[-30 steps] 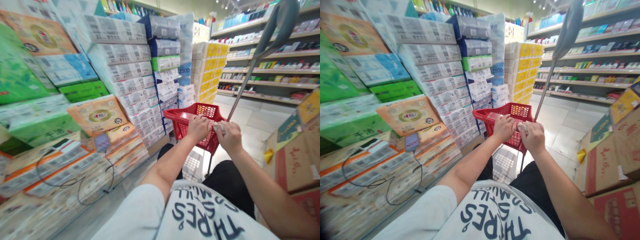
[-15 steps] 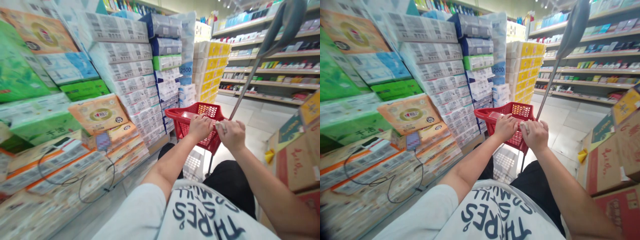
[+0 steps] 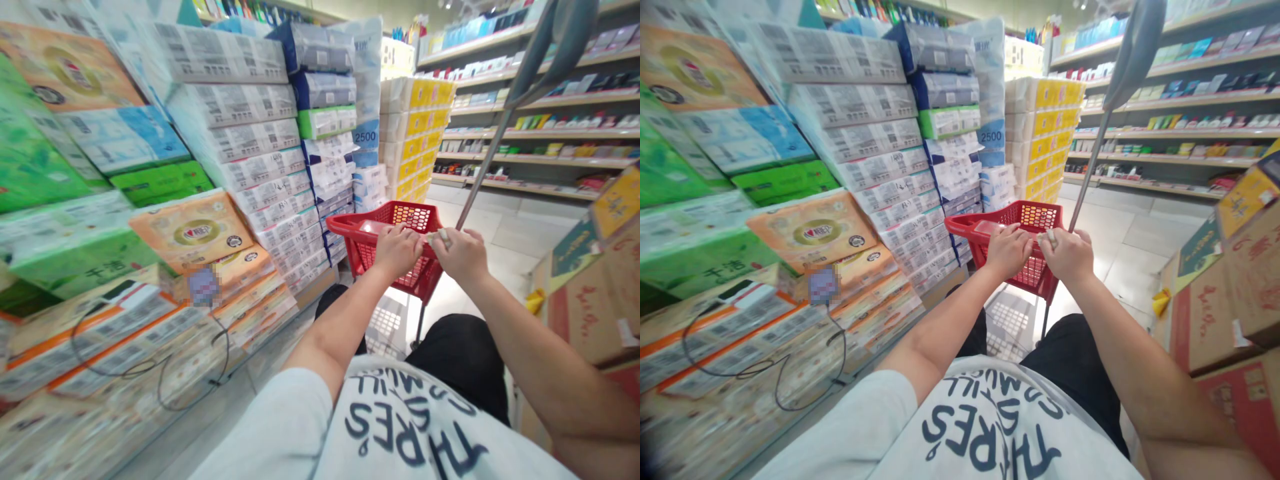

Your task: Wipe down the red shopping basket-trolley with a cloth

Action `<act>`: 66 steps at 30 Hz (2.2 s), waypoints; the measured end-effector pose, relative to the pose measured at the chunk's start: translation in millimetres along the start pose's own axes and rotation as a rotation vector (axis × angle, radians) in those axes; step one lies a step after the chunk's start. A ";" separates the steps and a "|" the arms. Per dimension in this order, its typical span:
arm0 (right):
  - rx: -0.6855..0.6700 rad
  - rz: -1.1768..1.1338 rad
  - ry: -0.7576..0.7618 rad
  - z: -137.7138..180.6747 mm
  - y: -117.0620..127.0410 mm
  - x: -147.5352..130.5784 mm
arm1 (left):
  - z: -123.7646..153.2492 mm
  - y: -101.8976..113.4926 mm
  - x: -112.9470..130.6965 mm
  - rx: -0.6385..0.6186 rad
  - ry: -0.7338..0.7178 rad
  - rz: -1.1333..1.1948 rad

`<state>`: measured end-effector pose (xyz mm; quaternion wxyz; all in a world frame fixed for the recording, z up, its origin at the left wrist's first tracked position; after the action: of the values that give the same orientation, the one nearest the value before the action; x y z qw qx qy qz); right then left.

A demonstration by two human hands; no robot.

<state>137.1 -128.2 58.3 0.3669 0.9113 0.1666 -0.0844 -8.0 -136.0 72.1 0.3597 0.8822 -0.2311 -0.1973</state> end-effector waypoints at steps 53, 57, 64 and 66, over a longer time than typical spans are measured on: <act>-0.350 0.034 -0.070 -32.6 -19.9 -11.3 | -7.8 -15.5 -42.9 -0.063 0.034 0.220; 0.070 -0.180 0.009 0.7 -12.2 -11.3 | -3.9 -11.7 -40.5 -0.066 0.025 0.210; -0.099 -0.132 0.014 -14.7 -15.3 -8.0 | -6.3 -14.3 -42.1 -0.081 0.034 0.191; -0.116 -0.135 -0.030 -18.4 -17.7 -7.6 | -9.3 -17.0 -43.9 -0.087 0.054 0.190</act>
<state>124.1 -105.2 62.2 0.4152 0.8738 0.2266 -0.1128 -34.5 -96.1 73.9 0.4210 0.8448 -0.2950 -0.1483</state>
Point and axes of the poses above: each hand's wrist, its own z-axis away from the middle knuckle, its own y-axis out of the back of the hand, x = y × z, the point moved 4 cm from there along -z, towards the middle knuckle, and after that the axes turned 9 degrees about -y, right-handed, at the moved point
